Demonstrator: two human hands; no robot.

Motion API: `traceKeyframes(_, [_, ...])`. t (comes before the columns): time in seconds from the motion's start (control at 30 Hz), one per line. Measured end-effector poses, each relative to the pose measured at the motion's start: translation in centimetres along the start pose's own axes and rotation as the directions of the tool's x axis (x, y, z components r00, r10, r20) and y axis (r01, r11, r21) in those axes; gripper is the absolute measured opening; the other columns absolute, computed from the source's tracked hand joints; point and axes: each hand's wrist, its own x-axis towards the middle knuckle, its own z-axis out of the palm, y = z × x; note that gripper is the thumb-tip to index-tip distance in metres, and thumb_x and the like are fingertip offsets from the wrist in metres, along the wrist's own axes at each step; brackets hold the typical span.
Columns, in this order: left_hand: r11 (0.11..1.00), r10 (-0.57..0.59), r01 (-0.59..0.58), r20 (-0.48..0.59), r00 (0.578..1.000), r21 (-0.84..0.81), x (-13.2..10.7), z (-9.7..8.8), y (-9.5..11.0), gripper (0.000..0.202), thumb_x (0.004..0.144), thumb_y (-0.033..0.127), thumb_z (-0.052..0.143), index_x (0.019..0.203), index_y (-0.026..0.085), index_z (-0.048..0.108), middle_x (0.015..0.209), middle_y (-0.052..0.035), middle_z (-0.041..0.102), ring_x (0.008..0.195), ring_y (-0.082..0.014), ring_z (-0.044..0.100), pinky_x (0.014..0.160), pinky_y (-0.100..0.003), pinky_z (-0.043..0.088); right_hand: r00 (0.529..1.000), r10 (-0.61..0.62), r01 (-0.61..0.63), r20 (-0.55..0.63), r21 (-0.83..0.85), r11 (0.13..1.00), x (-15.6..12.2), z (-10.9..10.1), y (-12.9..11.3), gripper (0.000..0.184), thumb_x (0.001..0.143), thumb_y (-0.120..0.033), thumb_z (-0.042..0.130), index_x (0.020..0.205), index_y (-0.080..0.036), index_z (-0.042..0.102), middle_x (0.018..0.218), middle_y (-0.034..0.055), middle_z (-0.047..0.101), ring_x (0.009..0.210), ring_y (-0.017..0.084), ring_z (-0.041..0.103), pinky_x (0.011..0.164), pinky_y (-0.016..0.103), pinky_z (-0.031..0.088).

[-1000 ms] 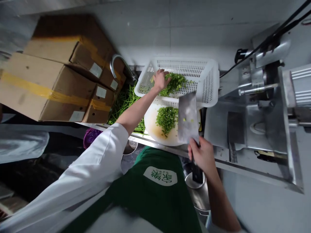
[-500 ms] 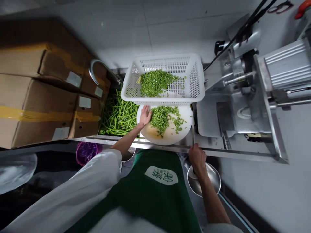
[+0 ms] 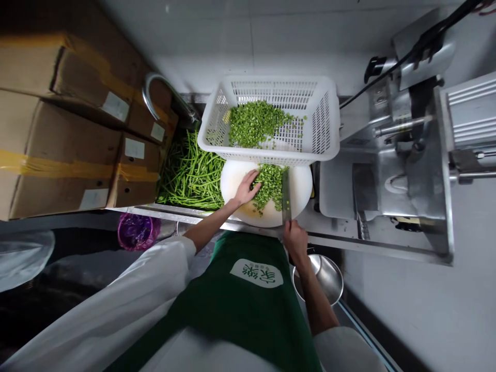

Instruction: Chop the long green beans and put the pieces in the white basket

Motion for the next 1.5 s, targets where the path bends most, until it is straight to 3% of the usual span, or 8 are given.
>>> traceKeyframes(0.13, [0.987,-0.147,0.154,-0.123,0.981,0.047,-3.7,-0.4,0.5,0.077,0.094,0.067,0.05,0.152,0.017,0.044,0.161,-0.018,0.036,0.153,-0.0316,0.03,0.126,-0.052,0.026,0.992,0.109,-0.124,0.058,0.471,0.873,0.9,0.0,5.4,0.043,0.09,-0.058,0.05,0.074,-0.02,0.059,0.054,0.0028,0.062,0.051,0.019,0.058,0.051,0.028,0.043])
traceKeyframes(0.23, [0.988,-0.13,0.138,-0.118,0.984,0.068,-5.7,1.6,2.3,0.088,0.088,0.066,0.06,0.155,0.015,0.037,0.163,-0.0212,0.028,0.153,-0.0347,0.026,0.125,-0.054,0.025,0.979,0.168,-0.205,0.118,0.61,0.766,1.0,1.1,7.2,0.047,0.08,-0.067,0.06,0.068,-0.022,0.055,0.049,0.0011,0.059,0.045,0.019,0.055,0.047,0.029,0.043])
traceKeyframes(0.47, [0.979,-0.167,0.19,-0.248,0.954,0.07,-5.7,6.6,6.9,0.101,0.077,0.062,0.075,0.158,0.019,0.032,0.167,-0.0204,0.01,0.155,-0.0399,0.016,0.124,-0.059,0.024,0.991,0.076,-0.128,0.108,0.647,0.751,1.5,4.6,0.6,0.038,0.081,-0.058,0.059,0.064,-0.025,0.05,0.048,0.0,0.058,0.043,0.017,0.052,0.047,0.029,0.043])
traceKeyframes(0.6, [0.984,-0.16,0.173,-0.22,0.962,0.04,-5.3,7.3,8.0,0.098,0.076,0.06,0.079,0.156,0.023,0.037,0.168,-0.0165,0.007,0.156,-0.0397,0.014,0.125,-0.056,0.025,0.993,-0.045,-0.043,0.108,0.694,0.719,1.9,6.0,-2.1,0.035,0.084,-0.055,0.055,0.065,-0.026,0.047,0.048,-0.0021,0.056,0.043,0.016,0.052,0.047,0.029,0.044])
traceKeyframes(0.8, [0.991,-0.12,0.128,-0.202,0.972,0.029,-5.8,7.2,8.3,0.078,0.085,0.053,0.074,0.153,0.025,0.045,0.169,-0.012,0.009,0.157,-0.0363,0.016,0.125,-0.053,0.03,0.986,-0.073,-0.068,0.151,0.761,0.645,1.2,7.0,-2.2,0.043,0.086,-0.062,0.055,0.064,-0.027,0.046,0.045,-0.0041,0.052,0.04,0.014,0.048,0.044,0.028,0.042])
traceKeyframes(1.13, [0.991,-0.008,0.033,-0.194,0.981,0.127,-6.5,3.8,11.8,0.072,0.092,0.049,0.067,0.155,0.032,0.038,0.171,-0.0067,0.0,0.158,-0.0366,0.009,0.125,-0.056,0.03,0.986,-0.13,-0.004,0.101,0.804,0.595,-1.1,5.1,-2.7,0.042,0.088,-0.059,0.056,0.064,-0.027,0.046,0.044,-0.0039,0.053,0.038,0.014,0.048,0.042,0.027,0.04])
traceKeyframes(1.33, [0.989,0.078,-0.043,-0.253,0.964,0.139,-5.5,-0.9,15.9,0.077,0.093,0.054,0.064,0.159,0.042,0.025,0.171,0.0008,-0.011,0.158,-0.0371,0.006,0.128,-0.055,0.022,0.985,-0.167,0.067,0.034,0.825,0.561,-3.1,1.3,-4.7,0.042,0.09,-0.057,0.058,0.065,-0.025,0.049,0.043,-0.0046,0.053,0.037,0.012,0.049,0.042,0.024,0.042])
traceKeyframes(1.5, [0.983,0.124,-0.08,-0.281,0.952,0.163,-1.1,-5.4,17.9,0.08,0.095,0.063,0.055,0.161,0.042,0.015,0.171,0.0016,-0.016,0.159,-0.0348,0.0,0.129,-0.055,0.016,0.973,-0.227,0.053,0.04,0.921,0.387,-0.8,-3.2,-9.0,0.043,0.087,-0.062,0.063,0.074,-0.024,0.048,0.047,-0.0067,0.053,0.035,0.011,0.05,0.035,0.023,0.04])
